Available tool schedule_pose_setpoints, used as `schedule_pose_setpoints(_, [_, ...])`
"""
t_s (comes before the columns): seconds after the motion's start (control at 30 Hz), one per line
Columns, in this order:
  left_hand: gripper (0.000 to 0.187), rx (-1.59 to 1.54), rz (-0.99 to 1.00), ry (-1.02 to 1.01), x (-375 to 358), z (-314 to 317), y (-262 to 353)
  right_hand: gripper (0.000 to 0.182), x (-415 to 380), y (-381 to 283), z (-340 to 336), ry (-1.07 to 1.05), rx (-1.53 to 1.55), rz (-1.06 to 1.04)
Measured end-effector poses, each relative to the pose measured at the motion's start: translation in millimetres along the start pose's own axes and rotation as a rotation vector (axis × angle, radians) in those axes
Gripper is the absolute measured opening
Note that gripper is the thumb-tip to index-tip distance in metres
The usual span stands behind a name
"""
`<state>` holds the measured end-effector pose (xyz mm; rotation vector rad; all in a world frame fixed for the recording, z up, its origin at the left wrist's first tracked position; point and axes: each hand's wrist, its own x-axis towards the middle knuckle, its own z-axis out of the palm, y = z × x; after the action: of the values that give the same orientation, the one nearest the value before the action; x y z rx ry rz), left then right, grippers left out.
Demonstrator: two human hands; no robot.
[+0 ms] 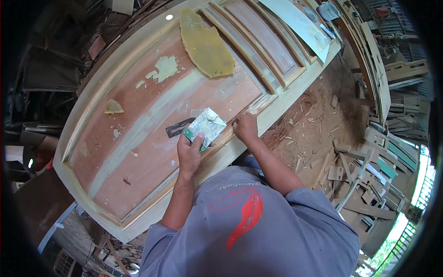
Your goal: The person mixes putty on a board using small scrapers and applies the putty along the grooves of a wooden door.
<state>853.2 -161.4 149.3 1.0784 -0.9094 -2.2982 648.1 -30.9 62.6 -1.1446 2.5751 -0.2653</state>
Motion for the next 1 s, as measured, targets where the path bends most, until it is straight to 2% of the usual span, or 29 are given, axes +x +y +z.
schedule_pose_setpoints(0.1, [0.032, 0.039, 0.028, 0.009, 1.0, -2.7, 7.1, 0.014, 2.3, 24.8, -17.1, -0.058, 0.591, 0.324])
schedule_pose_setpoints(0.17, [0.030, 0.008, 0.023, 0.031, 1.6, -8.1, 7.3, 0.016, 14.0, 60.7, -16.3, 0.223, 0.357, 0.225])
schedule_pose_setpoints(0.27, [0.029, 0.006, 0.018, 0.038, 3.2, -9.6, 7.3, 0.014, 31.9, 62.6, -41.1, 0.256, 0.139, 0.296])
schedule_pose_setpoints(0.37, [0.029, 0.034, 0.041, 0.014, 4.3, -12.6, 8.5, 0.016, 41.9, 67.1, -24.7, 0.251, 0.000, 0.278])
schedule_pose_setpoints(0.57, [0.028, 0.012, 0.024, 0.031, 3.3, -13.7, 12.0, 0.014, 29.3, 52.1, -2.2, 0.225, 0.087, 0.179])
schedule_pose_setpoints(0.7, [0.028, 0.005, 0.021, 0.026, 5.6, -10.1, 12.0, 0.015, 4.3, 14.8, 8.1, 0.026, 0.168, 0.198])
schedule_pose_setpoints(0.8, [0.028, -0.005, 0.022, 0.007, 7.0, -7.1, 11.1, 0.012, -17.4, -3.6, 11.2, -0.004, 0.071, 0.028])
schedule_pose_setpoints(0.9, [0.030, 0.033, 0.023, -0.013, 7.4, -12.2, 9.1, 0.011, -23.2, -8.1, -22.5, -0.032, 0.612, 0.229])
schedule_pose_setpoints(0.93, [0.031, 0.055, 0.045, -0.009, 6.0, -13.2, 10.0, 0.015, -21.8, -1.2, -30.2, 0.016, 0.621, 0.231])
schedule_pose_setpoints(1.0, [0.033, 0.101, 0.086, -0.003, 2.8, -13.6, 10.9, 0.016, -19.5, -1.4, -63.0, 0.078, 0.875, 0.253])
